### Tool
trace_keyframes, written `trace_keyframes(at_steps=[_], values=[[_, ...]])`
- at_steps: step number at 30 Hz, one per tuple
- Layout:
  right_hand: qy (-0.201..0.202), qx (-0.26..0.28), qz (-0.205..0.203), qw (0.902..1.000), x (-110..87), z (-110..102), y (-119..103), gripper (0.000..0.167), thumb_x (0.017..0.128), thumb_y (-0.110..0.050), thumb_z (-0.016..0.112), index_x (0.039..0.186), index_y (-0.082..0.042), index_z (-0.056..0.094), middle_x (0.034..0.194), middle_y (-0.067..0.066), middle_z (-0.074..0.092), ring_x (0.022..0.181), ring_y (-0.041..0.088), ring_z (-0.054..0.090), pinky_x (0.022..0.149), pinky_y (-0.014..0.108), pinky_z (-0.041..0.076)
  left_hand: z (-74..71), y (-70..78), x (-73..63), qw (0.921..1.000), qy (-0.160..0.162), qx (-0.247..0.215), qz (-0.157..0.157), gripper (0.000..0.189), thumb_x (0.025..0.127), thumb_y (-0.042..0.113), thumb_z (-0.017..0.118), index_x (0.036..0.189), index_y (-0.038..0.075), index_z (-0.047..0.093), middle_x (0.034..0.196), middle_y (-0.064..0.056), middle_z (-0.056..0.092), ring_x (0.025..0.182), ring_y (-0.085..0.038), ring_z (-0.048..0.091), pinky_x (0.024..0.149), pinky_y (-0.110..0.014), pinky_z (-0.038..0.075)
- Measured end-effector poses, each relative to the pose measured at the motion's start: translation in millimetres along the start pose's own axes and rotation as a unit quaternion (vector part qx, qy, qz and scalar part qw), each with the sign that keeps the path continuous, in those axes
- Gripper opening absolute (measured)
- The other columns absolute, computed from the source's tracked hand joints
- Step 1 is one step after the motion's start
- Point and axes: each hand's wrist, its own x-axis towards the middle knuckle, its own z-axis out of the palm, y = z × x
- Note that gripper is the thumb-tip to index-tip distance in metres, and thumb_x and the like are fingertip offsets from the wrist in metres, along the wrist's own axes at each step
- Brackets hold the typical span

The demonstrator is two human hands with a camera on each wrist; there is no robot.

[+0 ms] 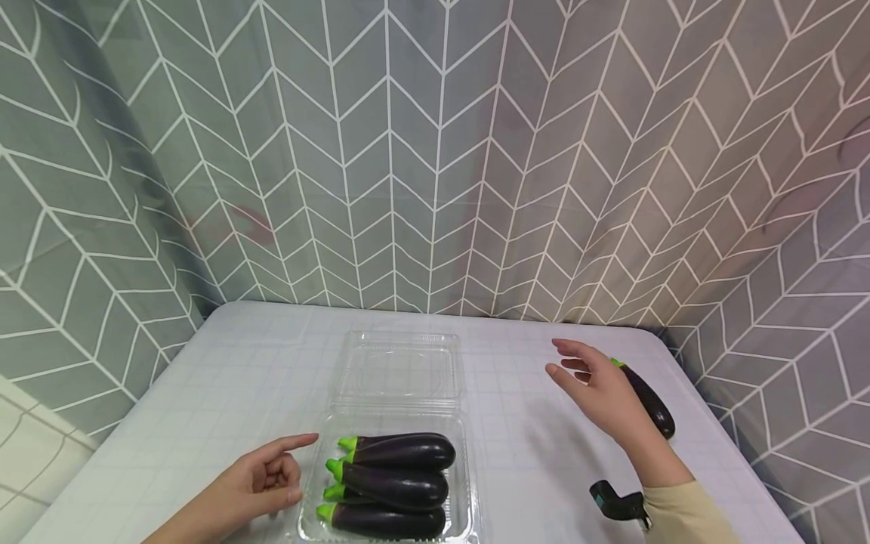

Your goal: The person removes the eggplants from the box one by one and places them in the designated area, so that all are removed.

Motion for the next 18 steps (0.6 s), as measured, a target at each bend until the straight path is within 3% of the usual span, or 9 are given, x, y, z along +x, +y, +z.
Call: trace_keyframes(at_steps=[18], values=[[-0.032, 0.042, -0.056, 0.997, 8.5, 39, -32, 0.052, 0.095, -0.04, 0.066, 0.138, -0.015, 0.055, 0.137, 0.009, 0.054, 0.114, 0.03, 0.061, 0.089, 0.041, 0.05, -0.8, -0.7, 1.1, 0.9999, 0.004, 0.01, 0.002, 0.062, 0.097, 0.01, 0.064, 0.149, -0.005, 0.034, 0.09, -0.008, 0.062, 0.076, -0.008, 0.055, 0.068, -0.024, 0.048]])
